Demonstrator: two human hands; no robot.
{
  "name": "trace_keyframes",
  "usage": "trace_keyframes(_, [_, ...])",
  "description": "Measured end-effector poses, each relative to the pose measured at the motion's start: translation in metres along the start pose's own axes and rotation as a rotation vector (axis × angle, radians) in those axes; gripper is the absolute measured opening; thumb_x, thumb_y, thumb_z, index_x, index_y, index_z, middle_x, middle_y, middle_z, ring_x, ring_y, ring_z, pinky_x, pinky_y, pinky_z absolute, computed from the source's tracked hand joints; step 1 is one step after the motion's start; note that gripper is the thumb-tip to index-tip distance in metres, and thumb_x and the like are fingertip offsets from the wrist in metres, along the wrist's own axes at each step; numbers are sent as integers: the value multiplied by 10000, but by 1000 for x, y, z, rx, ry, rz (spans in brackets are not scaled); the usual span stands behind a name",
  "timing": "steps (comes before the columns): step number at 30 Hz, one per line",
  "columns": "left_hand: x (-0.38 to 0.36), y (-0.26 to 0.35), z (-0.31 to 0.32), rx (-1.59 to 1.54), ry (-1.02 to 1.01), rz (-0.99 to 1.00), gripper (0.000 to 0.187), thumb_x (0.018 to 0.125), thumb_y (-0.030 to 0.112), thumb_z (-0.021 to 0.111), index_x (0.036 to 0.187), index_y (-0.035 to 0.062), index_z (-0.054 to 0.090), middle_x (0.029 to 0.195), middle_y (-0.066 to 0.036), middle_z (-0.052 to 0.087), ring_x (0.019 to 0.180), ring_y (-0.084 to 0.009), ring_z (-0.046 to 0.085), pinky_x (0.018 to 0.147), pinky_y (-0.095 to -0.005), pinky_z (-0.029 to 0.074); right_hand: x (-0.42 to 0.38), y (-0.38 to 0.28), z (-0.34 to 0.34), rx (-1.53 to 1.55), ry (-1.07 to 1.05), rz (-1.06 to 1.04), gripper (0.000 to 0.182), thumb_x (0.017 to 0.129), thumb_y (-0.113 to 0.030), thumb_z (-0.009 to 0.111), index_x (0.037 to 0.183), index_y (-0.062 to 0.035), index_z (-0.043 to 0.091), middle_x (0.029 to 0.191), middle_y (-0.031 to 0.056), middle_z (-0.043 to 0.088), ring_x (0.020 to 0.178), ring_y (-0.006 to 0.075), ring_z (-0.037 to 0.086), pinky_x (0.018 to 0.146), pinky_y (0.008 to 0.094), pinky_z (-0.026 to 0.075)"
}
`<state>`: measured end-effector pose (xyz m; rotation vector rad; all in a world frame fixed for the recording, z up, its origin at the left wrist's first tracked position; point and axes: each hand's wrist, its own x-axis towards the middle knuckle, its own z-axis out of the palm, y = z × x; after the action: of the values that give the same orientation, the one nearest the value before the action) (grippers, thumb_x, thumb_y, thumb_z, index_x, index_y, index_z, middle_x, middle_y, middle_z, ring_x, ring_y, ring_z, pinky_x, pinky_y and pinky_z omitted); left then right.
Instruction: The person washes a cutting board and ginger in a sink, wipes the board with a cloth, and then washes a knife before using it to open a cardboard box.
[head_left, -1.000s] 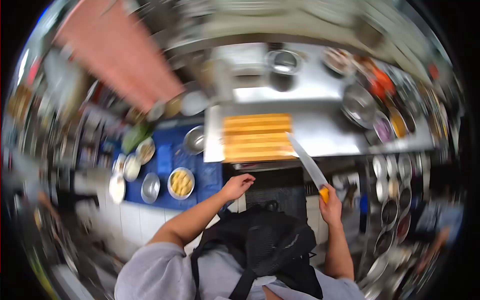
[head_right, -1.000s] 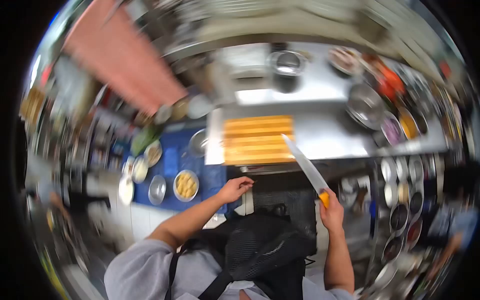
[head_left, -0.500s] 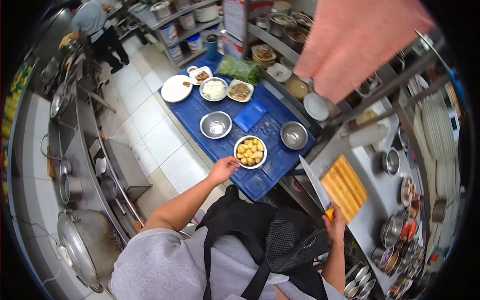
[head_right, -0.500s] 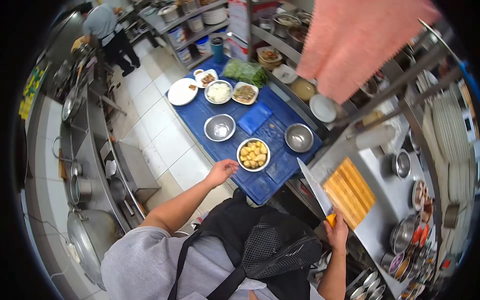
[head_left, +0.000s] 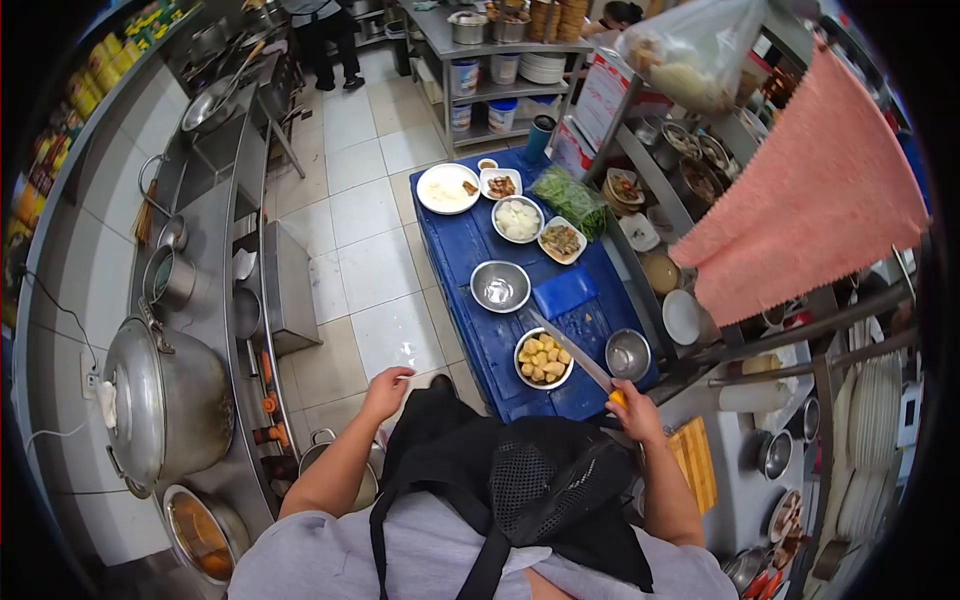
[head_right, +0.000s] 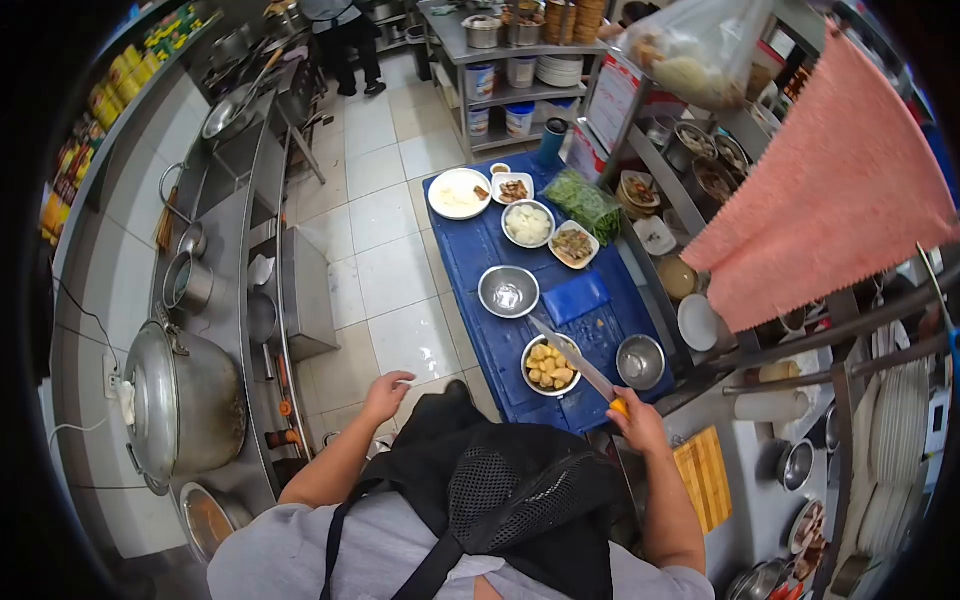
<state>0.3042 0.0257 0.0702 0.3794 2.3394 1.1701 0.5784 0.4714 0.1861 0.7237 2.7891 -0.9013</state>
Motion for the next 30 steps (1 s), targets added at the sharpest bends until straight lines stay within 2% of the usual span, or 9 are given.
trace_keyframes(4, [8, -44, -60, -24, 192, -120, 254, 863, 72, 587, 1089, 61, 702, 977, -137, 710, 825, -231, 688, 757, -338, 533, 73, -47, 8, -26, -52, -138, 519, 863, -370, 708, 1290, -144, 519, 1028, 186, 690, 981, 414, 642, 799, 483, 506])
trace_keyframes(7, [43, -67, -112, -86, 289, -209, 259, 862, 67, 590, 1093, 71, 706, 958, -117, 706, 790, -223, 672, 727, -329, 522, 143, -87, 24, -113, -181, -77, 528, 862, -392, 705, 1293, -152, 518, 1050, 174, 691, 995, 415, 641, 819, 481, 505])
trace_keyframes(12, [121, -102, -212, -174, 560, -12, 237, 876, 14, 548, 1047, 49, 707, 986, -108, 681, 794, -189, 625, 729, -307, 489, 262, -179, 52, -80, -283, -164, 525, 873, -422, 682, 1298, -161, 518, 1076, 164, 687, 1017, 414, 633, 847, 472, 500])
trace_keyframes(16, [166, -105, -287, -280, 587, -129, 228, 879, 25, 562, 1051, 51, 709, 894, -88, 639, 768, -196, 579, 723, -305, 468, 353, -257, 74, -131, -366, -219, 473, 876, -331, 696, 1253, -99, 528, 1042, 168, 681, 970, 392, 648, 812, 426, 507])
trace_keyframes(17, [172, -103, -303, -240, 607, -88, 231, 882, 26, 559, 1055, 52, 709, 905, -85, 643, 786, -190, 580, 732, -299, 465, 375, -266, 88, -65, -310, -339, 477, 879, -322, 693, 1258, -88, 523, 1035, 160, 681, 970, 376, 653, 823, 414, 507])
trace_keyframes(19, [187, -80, -332, -192, 650, -59, 239, 892, 35, 551, 1070, 59, 708, 936, -77, 652, 813, -185, 584, 747, -286, 460, 412, -301, 107, 26, -304, -386, 452, 880, -304, 687, 1252, -99, 529, 1049, 185, 684, 998, 401, 644, 842, 444, 505])
trace_keyframes(20, [196, -79, -342, -202, 706, -12, 238, 901, 46, 552, 1078, 68, 709, 953, -64, 652, 814, -167, 573, 746, -275, 455, 431, -315, 117, 28, -299, -415, 445, 886, -295, 683, 1244, -82, 526, 1034, 186, 686, 986, 402, 651, 840, 435, 509])
trace_keyframes(23, [221, -85, -366, -356, 724, -160, 211, 909, 93, 579, 1062, 82, 724, 852, -36, 645, 729, -134, 548, 698, -267, 458, 486, -362, 140, -14, -366, -505, 452, 887, -309, 682, 1242, -77, 526, 1038, 193, 686, 968, 414, 648, 820, 453, 513])
trace_keyframes(30, [285, -100, -414, -277, 801, -177, 253, 878, 53, 573, 1086, 79, 715, 854, -46, 644, 754, -120, 562, 693, -269, 461, 622, -464, 164, -126, -540, -682, 435, 917, -328, 637, 1265, -94, 518, 1035, 172, 690, 953, 412, 645, 808, 460, 509])
